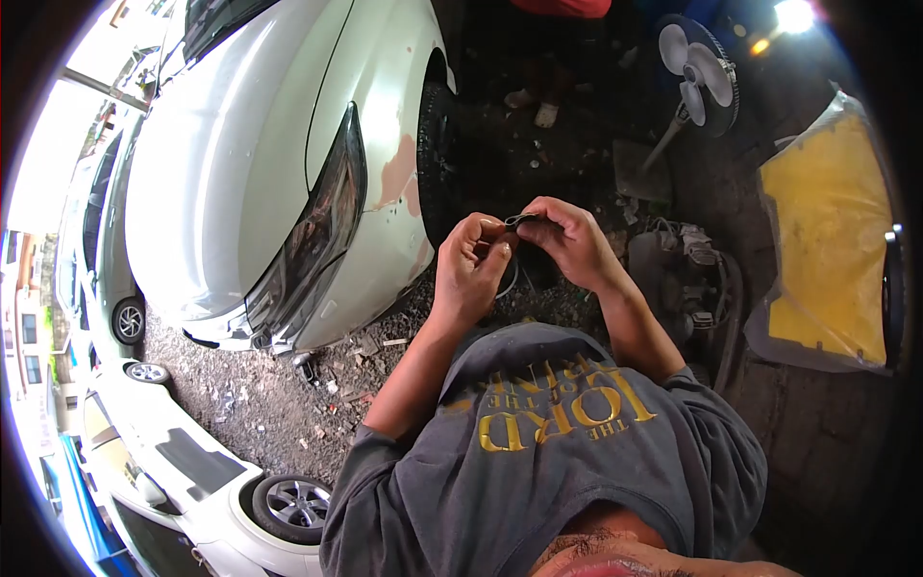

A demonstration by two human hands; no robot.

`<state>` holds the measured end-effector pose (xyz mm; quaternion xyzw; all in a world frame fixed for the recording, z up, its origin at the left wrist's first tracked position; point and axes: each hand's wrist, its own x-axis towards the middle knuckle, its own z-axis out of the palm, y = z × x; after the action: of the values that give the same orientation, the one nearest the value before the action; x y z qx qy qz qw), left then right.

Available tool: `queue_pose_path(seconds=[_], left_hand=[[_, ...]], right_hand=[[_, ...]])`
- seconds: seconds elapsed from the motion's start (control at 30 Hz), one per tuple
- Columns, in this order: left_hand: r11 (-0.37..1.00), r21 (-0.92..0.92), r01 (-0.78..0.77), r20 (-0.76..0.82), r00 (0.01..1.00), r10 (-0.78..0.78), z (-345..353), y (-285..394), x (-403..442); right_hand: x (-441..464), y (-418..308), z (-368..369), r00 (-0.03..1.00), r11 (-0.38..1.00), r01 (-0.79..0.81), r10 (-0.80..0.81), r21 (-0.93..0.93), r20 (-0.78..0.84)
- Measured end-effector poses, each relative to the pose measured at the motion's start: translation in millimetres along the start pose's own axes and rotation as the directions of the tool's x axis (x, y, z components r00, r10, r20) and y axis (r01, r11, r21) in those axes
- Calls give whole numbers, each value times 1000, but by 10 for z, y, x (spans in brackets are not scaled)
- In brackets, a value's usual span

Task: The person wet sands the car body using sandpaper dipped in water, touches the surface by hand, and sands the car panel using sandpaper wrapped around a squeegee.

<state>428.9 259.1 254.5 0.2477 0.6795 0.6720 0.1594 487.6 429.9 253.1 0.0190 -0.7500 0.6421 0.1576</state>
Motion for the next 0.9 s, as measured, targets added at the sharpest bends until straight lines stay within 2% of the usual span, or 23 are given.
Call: queue_pose_path(seconds=[0.17,0.2,0.23,0.27,0.4,0.53,0.63,0.73,0.83,0.9], left_hand=[[993,41,113,188,975,-119,-77,69,0],[992,105,75,191,977,-94,-81,69,15],[985,169,38,197,978,-72,-80,62,25],[973,231,3,205,977,-51,-68,49,35],[969,245,-33,134,991,0,1,-143,102],[927,376,-21,148,988,-37,-28,-192,224],[934,350,-67,153,988,14,-62,-320,325],[963,263,58,183,977,-109,-125,-489,385],[976,-23,215,236,950,-204,-196,-926,443],[955,-30,295,249,928,-278,-299,-962,507]], right_hand=[[-69,97,-147,988,1000,3,-1,-14,155],[-78,112,-173,983,1000,4,1,-23,185],[-94,136,-202,976,997,-73,74,-16,206],[-111,148,-211,978,996,-82,87,-35,190],[-127,265,-197,995,992,-63,71,-107,71],[-94,365,-108,994,987,-109,108,-115,-18],[-44,416,-92,972,970,-234,233,-63,-17],[76,514,-161,996,979,-61,74,-196,58],[261,605,-144,988,970,-88,113,-227,103],[444,718,-110,974,944,-139,185,-299,133]])
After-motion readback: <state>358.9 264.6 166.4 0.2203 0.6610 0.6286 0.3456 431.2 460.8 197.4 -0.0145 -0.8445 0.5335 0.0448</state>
